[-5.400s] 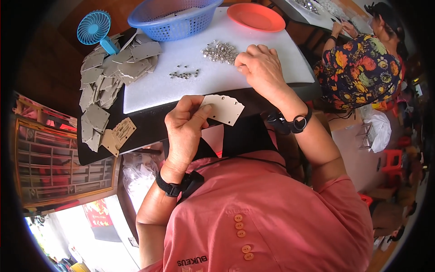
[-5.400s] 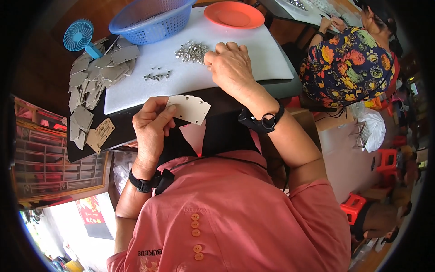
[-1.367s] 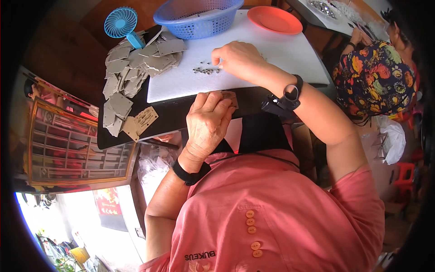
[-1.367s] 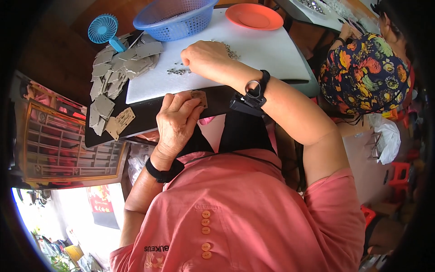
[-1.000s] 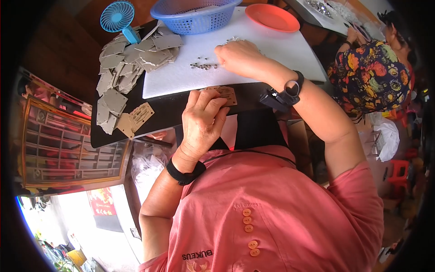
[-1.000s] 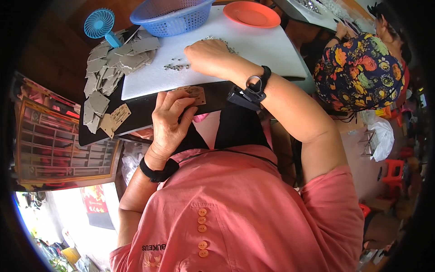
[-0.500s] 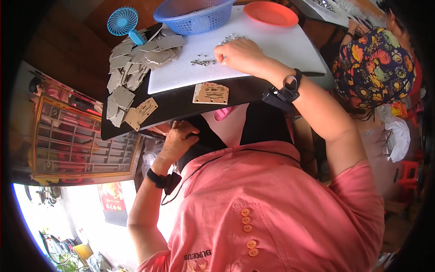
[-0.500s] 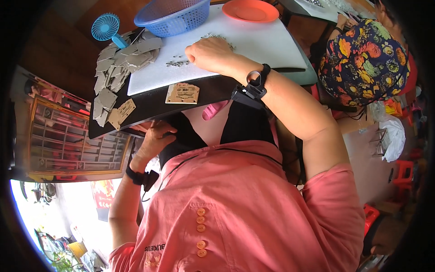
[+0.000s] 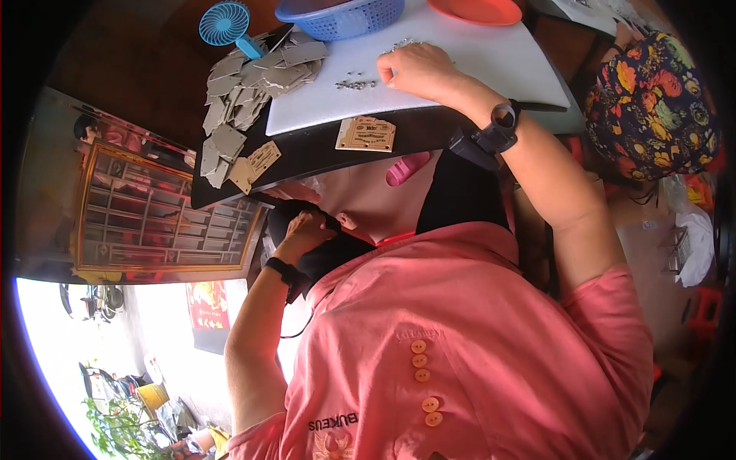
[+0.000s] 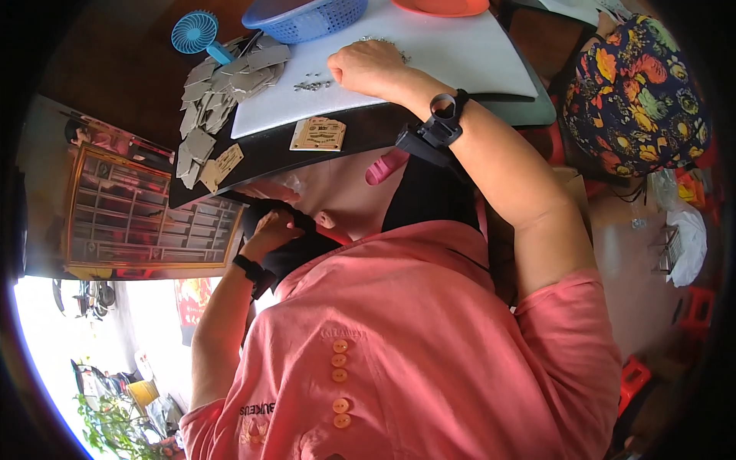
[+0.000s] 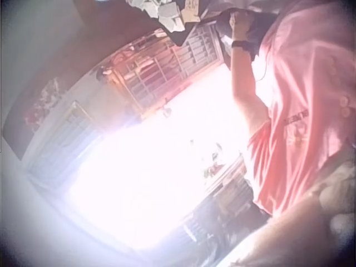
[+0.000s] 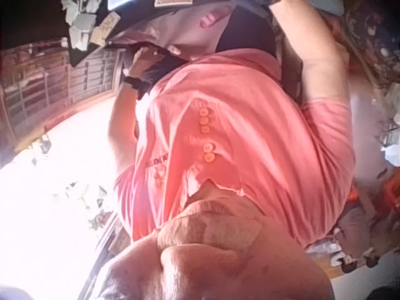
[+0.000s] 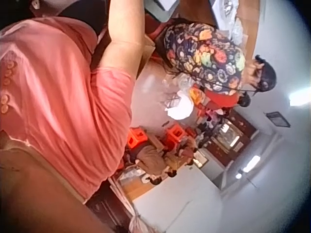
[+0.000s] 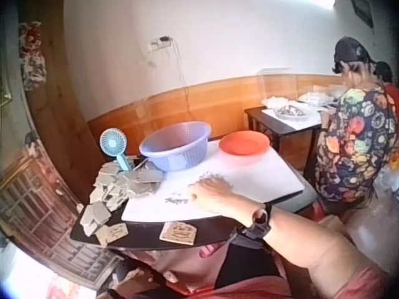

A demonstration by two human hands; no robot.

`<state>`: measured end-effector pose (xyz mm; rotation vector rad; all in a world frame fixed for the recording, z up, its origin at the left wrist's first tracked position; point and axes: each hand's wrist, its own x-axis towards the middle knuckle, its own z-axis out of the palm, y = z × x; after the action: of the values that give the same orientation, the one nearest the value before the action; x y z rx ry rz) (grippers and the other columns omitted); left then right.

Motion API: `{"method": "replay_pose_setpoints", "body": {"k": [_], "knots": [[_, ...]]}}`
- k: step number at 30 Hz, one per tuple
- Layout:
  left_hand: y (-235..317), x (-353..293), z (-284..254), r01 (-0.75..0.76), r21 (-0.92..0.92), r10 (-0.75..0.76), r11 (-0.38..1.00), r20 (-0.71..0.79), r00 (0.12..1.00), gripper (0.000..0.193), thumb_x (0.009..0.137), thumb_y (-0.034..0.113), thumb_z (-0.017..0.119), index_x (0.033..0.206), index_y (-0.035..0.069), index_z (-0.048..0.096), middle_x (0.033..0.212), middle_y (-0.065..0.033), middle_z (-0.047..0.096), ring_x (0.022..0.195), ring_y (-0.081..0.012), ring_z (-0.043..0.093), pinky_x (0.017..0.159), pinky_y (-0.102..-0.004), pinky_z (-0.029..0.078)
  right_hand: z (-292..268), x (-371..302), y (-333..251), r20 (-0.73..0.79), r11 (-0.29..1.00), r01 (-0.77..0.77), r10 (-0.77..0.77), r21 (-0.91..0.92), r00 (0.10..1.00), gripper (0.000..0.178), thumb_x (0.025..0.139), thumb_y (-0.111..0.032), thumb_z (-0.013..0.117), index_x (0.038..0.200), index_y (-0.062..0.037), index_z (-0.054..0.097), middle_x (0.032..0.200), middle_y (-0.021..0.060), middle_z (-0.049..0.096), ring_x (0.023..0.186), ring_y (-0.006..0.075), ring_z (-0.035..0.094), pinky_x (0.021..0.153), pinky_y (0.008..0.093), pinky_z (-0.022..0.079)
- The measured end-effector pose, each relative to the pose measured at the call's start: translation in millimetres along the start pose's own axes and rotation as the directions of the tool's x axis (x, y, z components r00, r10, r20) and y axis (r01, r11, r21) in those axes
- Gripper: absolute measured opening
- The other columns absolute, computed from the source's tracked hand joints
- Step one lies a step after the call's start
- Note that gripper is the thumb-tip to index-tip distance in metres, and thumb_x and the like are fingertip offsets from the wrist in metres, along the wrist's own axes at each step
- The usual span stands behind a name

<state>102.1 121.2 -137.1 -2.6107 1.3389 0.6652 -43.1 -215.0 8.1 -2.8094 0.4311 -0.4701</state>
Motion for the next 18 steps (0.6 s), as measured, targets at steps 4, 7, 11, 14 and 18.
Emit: {"method": "replay_pose_setpoints", "body": {"k": [4, 7, 11, 14, 18], "knots": [[-22.3, 7.3, 27.3, 0.089, 0.104, -0.073, 0.991, -0.146, 0.987, 0.044, 0.073, 0.040, 0.077, 0.105, 0.010, 0.071, 0.119, -0.0134, 0.063, 0.120, -0.0341, 0.054, 0.092, -0.0460, 0.051, -3.9, 3.4, -9.0, 0.072, 1.000, -0.009, 0.009, 0.001, 0.997, 0.009, 0.079, -0.017, 0.066, 0.087, -0.0120, 0.067, 0.082, 0.0094, 0.070, 0.087, 0.0310, 0.067, 0.076, 0.0448, 0.049], [-35.0, 17.5, 31.7, 0.134, 0.185, -0.074, 0.973, -0.300, 0.951, 0.049, 0.073, 0.039, 0.077, 0.112, 0.009, 0.070, 0.123, -0.0124, 0.061, 0.122, -0.0333, 0.051, 0.094, -0.0456, 0.051, -2.1, 0.5, -7.8, -0.028, 1.000, 0.019, -0.019, 0.008, 0.999, 0.009, 0.080, -0.016, 0.066, 0.087, -0.0108, 0.067, 0.082, 0.0094, 0.070, 0.086, 0.0308, 0.067, 0.077, 0.0447, 0.049], [-28.8, 18.8, 33.0, 0.080, 0.092, -0.058, 0.993, -0.217, 0.975, 0.049, 0.074, 0.038, 0.077, 0.112, 0.007, 0.070, 0.122, -0.0140, 0.064, 0.118, -0.0332, 0.056, 0.096, -0.0449, 0.052, -1.5, 0.5, -7.0, -0.017, 0.999, 0.034, -0.034, -0.008, 0.999, 0.007, 0.082, -0.014, 0.064, 0.088, -0.0102, 0.066, 0.081, 0.0100, 0.069, 0.084, 0.0315, 0.066, 0.076, 0.0440, 0.049], [-0.3, 4.5, 17.7, 0.026, 0.072, -0.017, 0.997, -0.117, 0.993, 0.041, 0.073, 0.038, 0.078, 0.102, 0.009, 0.074, 0.104, -0.0150, 0.072, 0.102, -0.0312, 0.067, 0.089, -0.0434, 0.054, -1.0, -3.6, -9.0, 0.025, 1.000, 0.008, -0.008, -0.007, 1.000, 0.004, 0.084, -0.012, 0.062, 0.085, -0.0100, 0.064, 0.079, 0.0106, 0.068, 0.083, 0.0318, 0.065, 0.075, 0.0439, 0.048], [45.1, -36.4, -36.2, -0.354, -0.497, 0.315, 0.793, -0.163, 0.935, 0.017, 0.083, 0.026, 0.070, 0.086, 0.011, 0.076, 0.081, -0.0116, 0.071, 0.079, -0.0227, 0.069, 0.070, -0.0368, 0.053, -8.5, -11.5, -6.7, -0.021, 0.998, 0.052, -0.053, -0.033, 0.998, 0.005, 0.085, -0.013, 0.061, 0.082, -0.0082, 0.061, 0.077, 0.0093, 0.066, 0.077, 0.0303, 0.064, 0.072, 0.0433, 0.047]]}}
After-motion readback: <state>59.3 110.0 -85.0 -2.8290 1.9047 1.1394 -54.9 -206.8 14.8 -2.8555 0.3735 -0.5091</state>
